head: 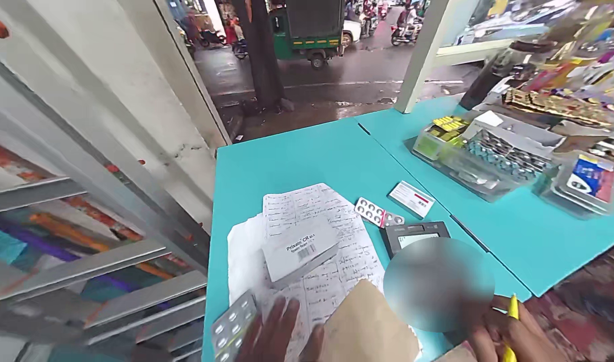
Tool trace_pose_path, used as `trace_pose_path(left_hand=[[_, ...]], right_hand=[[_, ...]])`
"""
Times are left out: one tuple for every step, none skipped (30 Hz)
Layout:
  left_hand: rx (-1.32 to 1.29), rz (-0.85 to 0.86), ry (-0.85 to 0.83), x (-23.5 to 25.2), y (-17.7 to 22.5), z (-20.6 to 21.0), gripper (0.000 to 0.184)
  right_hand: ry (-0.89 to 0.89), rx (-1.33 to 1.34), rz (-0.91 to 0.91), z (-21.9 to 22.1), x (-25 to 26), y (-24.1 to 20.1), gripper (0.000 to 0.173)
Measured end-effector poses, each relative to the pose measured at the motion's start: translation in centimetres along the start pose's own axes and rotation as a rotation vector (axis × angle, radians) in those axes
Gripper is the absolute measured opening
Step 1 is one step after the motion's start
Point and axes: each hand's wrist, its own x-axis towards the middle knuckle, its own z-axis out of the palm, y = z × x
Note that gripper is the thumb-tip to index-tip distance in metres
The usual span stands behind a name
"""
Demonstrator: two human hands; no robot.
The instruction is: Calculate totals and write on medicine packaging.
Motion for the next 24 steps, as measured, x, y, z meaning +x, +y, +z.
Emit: trace_pose_path(left_hand=[[0.069,0.001,-0.021,1.2,-0.4,-1.0,0.048],[0.154,0.012,-0.046,2.7,-0.9,-1.6,0.052],[0.237,0.036,-0.045,4.5,-1.5,-1.5,0.057],[0.303,0.066,-0.017,6.3,-2.4,-0.8,0.064],[0.320,0.085,0.002,7.9,-3.3,0.2,0.071],[0.302,0.083,-0.029,9.4,-3.9,1.1,0.077],[0.255,0.051,-0.129,10.8,-4.1,1.7,0.082],[0.209,-0.018,-0.297,12.2,-4.0,1.9,0.087],[0.190,-0.086,-0.457,13.5,-3.7,1.9,0.090],[0.192,-0.137,-0.577,14.6,-3.5,2.1,0.091],[0.190,-0.166,-0.634,15.3,-3.4,2.2,0.089],[0.165,-0.182,-0.656,15.6,-3.5,2.2,0.087],[0.120,-0.178,-0.647,15.7,-3.9,2.1,0.082],[0.059,-0.147,-0.624,15.6,-4.6,2.0,0.078],[-0.024,-0.103,-0.613,15.5,-5.5,1.7,0.075],[-0.130,-0.044,-0.607,15.5,-6.4,1.3,0.072],[-0.246,0.017,-0.617,15.6,-7.3,0.8,0.070],[-0.349,0.079,-0.620,15.7,-8.0,0.2,0.069],[-0.439,0.132,-0.635,15.9,-8.7,-0.3,0.068],[-0.520,0.170,-0.670,16.2,-9.3,-0.9,0.069],[-0.601,0.178,-0.719,16.4,-9.7,-1.4,0.070],[-0.674,0.170,-0.760,16.7,-10.1,-1.8,0.071],[-0.739,0.150,-0.798,16.9,-10.4,-1.9,0.072],[-0.790,0.129,-0.827,17.1,-10.7,-2.0,0.074]], right_hand=[[0.005,0.009,-0.003,0.2,-0.1,0.0,0.014],[0.016,0.025,-0.003,0.5,-0.2,0.0,0.014],[0.035,0.057,0.001,0.8,-0.2,0.1,0.014],[0.060,0.093,0.009,1.1,-0.2,0.1,0.014],[0.083,0.130,0.027,1.5,0.0,0.1,0.014],[0.109,0.180,0.052,1.8,0.3,0.2,0.015],[0.143,0.228,0.075,2.1,0.6,0.3,0.015],[0.178,0.275,0.095,2.4,0.9,0.4,0.013],[0.212,0.315,0.111,2.7,1.1,0.5,0.012],[0.244,0.341,0.120,3.0,1.1,0.8,0.012],[0.264,0.353,0.125,3.3,1.0,1.0,0.012],[0.278,0.364,0.119,3.4,1.0,1.3,0.013],[0.290,0.372,0.107,3.6,1.0,1.6,0.013],[0.295,0.377,0.103,3.7,1.0,1.7,0.014],[0.297,0.382,0.104,3.8,0.8,1.8,0.015],[0.298,0.387,0.103,3.8,0.7,1.8,0.016],[0.297,0.385,0.100,3.8,0.7,1.8,0.016],[0.298,0.375,0.098,3.9,0.6,1.8,0.017],[0.301,0.370,0.096,4.0,0.6,1.9,0.017],[0.303,0.367,0.093,4.0,0.6,1.8,0.017],[0.301,0.366,0.091,4.1,0.6,1.7,0.017],[0.294,0.368,0.085,4.1,0.6,1.6,0.017],[0.288,0.375,0.078,4.0,0.6,1.6,0.017],[0.282,0.384,0.073,4.0,0.7,1.6,0.018]])
